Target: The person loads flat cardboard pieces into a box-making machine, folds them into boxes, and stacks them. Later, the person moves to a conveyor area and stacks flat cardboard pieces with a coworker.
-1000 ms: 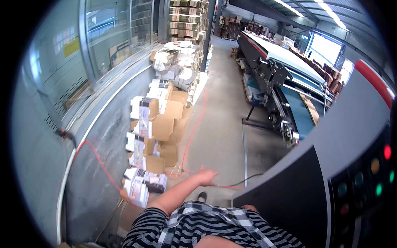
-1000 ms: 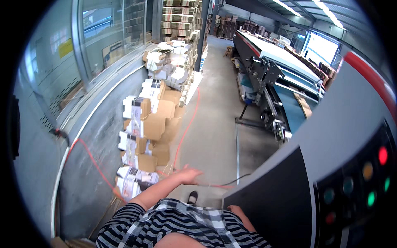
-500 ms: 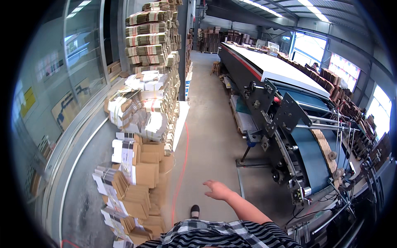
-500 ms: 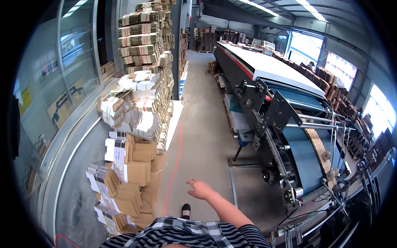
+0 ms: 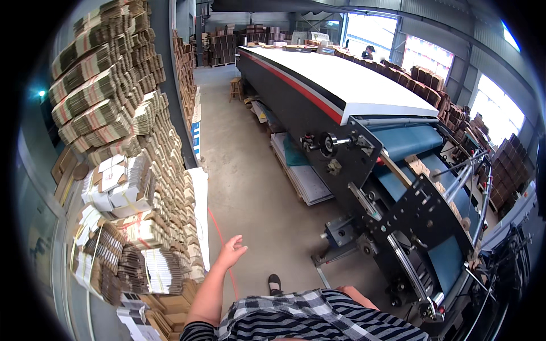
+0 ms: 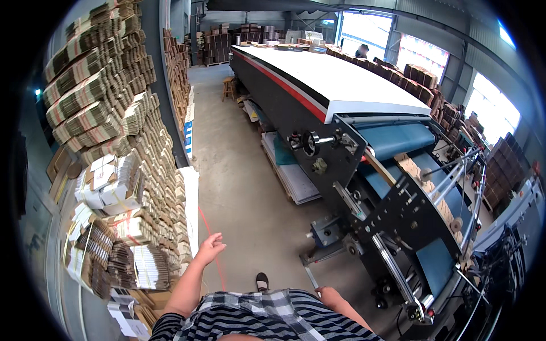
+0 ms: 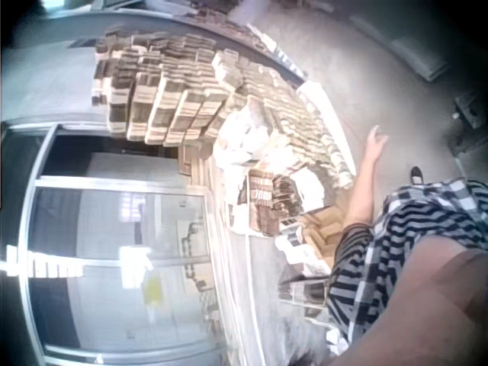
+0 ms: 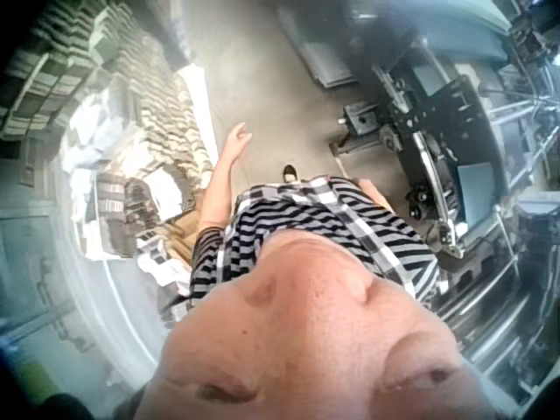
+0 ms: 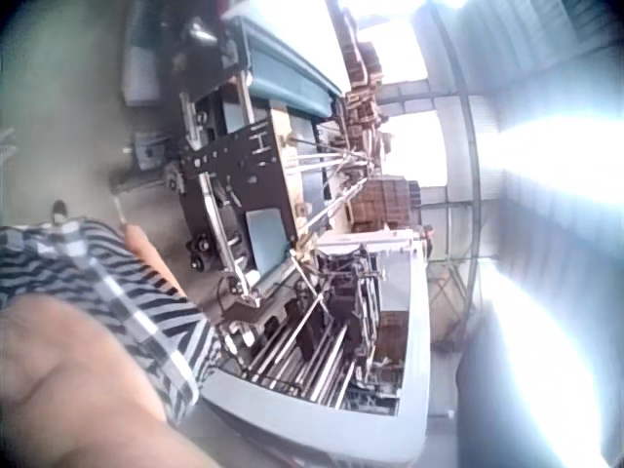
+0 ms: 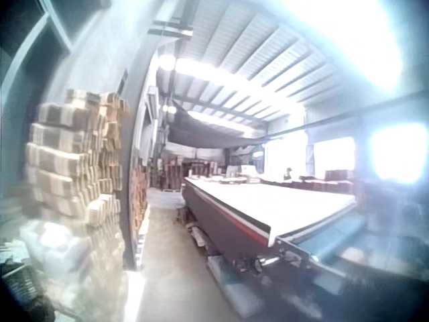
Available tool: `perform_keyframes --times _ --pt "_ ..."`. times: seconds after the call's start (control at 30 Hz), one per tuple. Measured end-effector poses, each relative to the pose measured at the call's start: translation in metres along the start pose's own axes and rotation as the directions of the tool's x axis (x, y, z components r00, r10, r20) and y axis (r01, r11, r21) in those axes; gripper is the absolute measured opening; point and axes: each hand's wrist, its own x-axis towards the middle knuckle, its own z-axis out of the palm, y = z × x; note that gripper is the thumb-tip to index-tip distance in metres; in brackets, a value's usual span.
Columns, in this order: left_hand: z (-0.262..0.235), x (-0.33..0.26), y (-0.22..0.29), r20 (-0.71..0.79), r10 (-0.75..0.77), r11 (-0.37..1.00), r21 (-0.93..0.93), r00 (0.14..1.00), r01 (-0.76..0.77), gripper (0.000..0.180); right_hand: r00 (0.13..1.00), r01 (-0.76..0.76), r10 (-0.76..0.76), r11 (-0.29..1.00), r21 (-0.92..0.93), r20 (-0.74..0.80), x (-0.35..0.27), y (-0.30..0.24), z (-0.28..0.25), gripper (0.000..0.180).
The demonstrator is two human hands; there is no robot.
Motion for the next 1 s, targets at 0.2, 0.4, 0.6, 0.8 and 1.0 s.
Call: perform_keyframes --times 0.2,0.4,0.6,0.8,1.0 --pt "-0.064 0.118 -0.101 0.335 -0.338 0.773 0.632 0.88 0.056 0.059 0.993 0.107 -0.113 0.984 -0.145 -0.037 0.29 -0.149 -0.154 0.046" --pt "-0.168 0.171 -0.219 -0.109 -0.627 0.672 0.425 0.771 0.606 0.056 0.924 0.373 -0.379 0.923 -0.097 -0.05 0.568 -0.262 -0.267 0.05" --pt "-0.245 0.412 -0.203 -0.159 -0.587 0.715 0.359 0.794 0.6 0.067 0.958 0.286 -0.28 0.936 -0.206 0.056 0.738 -0.216 -0.292 0.043" --pt "-0.278 0.811 -0.08 0.025 -0.153 0.97 0.197 0.988 0.145 0.062 0.983 0.08 -0.068 0.995 -0.063 0.171 0.871 0.038 -0.212 0.032" --pt "-0.29 1.057 -0.037 0.188 0.108 0.965 0.217 0.976 -0.149 0.06 0.984 -0.176 0.174 0.983 0.054 0.036 1.043 0.082 -0.253 0.033"
